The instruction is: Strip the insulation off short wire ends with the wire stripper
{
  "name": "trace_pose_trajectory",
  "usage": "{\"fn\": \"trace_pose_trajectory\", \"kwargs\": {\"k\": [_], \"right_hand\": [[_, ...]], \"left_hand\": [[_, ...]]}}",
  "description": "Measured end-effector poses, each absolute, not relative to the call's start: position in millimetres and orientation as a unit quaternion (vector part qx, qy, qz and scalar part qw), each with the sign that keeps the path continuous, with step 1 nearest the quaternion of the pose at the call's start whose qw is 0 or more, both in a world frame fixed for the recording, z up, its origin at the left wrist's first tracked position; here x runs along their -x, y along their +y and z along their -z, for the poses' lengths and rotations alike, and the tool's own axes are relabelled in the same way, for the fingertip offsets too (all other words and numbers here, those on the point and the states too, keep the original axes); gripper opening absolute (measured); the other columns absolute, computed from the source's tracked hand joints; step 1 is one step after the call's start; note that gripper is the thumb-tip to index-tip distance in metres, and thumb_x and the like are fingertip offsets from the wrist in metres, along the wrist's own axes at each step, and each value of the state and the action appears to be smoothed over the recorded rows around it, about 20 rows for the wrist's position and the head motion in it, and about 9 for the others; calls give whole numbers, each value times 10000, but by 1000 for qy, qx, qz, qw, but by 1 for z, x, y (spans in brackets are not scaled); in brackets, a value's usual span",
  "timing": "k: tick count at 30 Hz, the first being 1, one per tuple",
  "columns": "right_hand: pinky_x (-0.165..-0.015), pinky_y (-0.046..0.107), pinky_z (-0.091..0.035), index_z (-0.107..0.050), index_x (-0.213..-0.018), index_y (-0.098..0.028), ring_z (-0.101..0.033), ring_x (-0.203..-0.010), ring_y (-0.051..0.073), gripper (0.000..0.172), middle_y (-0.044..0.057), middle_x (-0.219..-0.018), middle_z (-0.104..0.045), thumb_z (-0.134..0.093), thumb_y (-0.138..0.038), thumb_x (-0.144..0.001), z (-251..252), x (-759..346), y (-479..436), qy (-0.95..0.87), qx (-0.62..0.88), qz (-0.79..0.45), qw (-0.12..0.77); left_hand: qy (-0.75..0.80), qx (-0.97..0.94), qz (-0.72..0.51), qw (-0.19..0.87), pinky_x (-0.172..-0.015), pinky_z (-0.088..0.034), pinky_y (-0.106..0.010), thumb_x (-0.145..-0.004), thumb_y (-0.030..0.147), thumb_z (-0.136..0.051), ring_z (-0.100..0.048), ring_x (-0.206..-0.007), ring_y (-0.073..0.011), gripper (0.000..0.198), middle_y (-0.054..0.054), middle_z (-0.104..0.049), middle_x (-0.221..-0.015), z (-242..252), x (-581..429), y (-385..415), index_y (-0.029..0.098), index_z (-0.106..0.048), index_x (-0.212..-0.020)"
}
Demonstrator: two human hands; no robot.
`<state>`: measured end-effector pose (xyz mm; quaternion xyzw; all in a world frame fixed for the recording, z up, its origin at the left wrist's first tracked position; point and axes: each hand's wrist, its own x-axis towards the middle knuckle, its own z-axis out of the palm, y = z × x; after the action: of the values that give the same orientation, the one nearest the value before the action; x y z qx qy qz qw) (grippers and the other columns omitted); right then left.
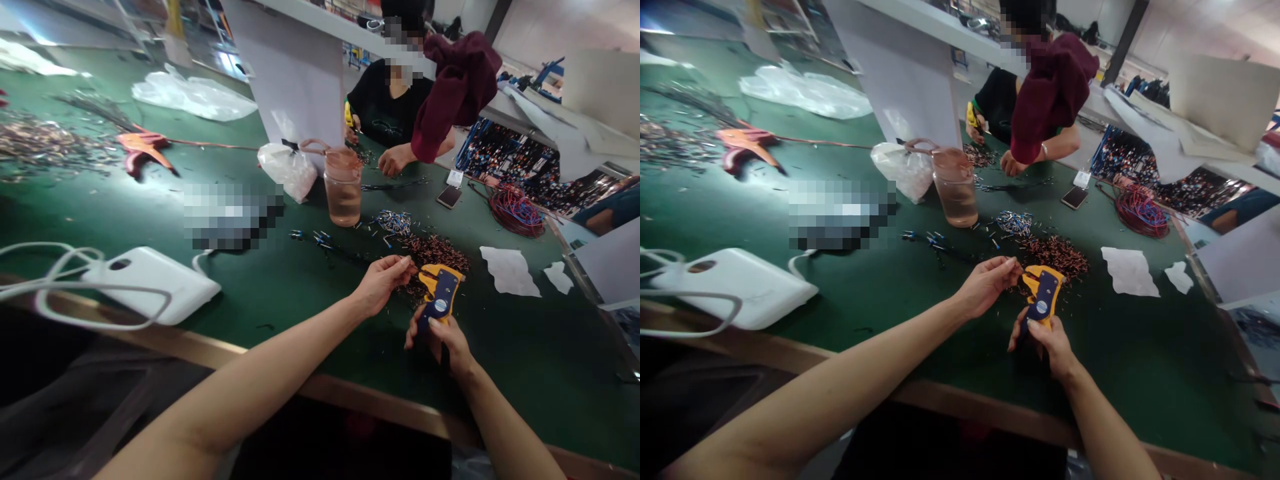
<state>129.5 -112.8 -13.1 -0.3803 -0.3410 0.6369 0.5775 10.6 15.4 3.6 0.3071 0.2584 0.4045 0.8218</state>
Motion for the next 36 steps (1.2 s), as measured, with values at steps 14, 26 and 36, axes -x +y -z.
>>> {"fn": "trace_pose_trajectory", "kwargs": {"k": [14, 26, 36], "right_hand": [[-439, 262, -450, -572, -776, -164, -536, -418, 132, 258, -13, -550, -572, -683, -395, -802, 14, -125, -117, -346, 413, -605, 586], [-693, 362, -518, -621, -934, -179, -622, -680, 202, 266, 33, -763, -637, -686, -381, -773, 6, -128, -106, -318, 405, -543, 663], [-631, 337, -531, -632, -910, -159, -632, -650, 200, 297, 41, -753, -662, -709, -397, -750, 10, -126, -108, -316, 468, -534, 630]], "left_hand": [[240, -324, -415, 815, -576, -409, -202, -551, 364, -839, -504, -544, -52, 301, -8, -663, -665, -7, -9, 14, 134, -665, -636], [277, -305, -470, 781, -554, -415, -205, -512, 345, -851, -499, -533, -53, 309, -13, -679, -678, -7, -9, 20, 138, -676, -660], [311, -397, -491, 710, -589, -447, -236, -517, 348, -844, -517, -566, -85, 263, -20, -690, -682, -4, -12, 8, 160, -715, -647]]}}
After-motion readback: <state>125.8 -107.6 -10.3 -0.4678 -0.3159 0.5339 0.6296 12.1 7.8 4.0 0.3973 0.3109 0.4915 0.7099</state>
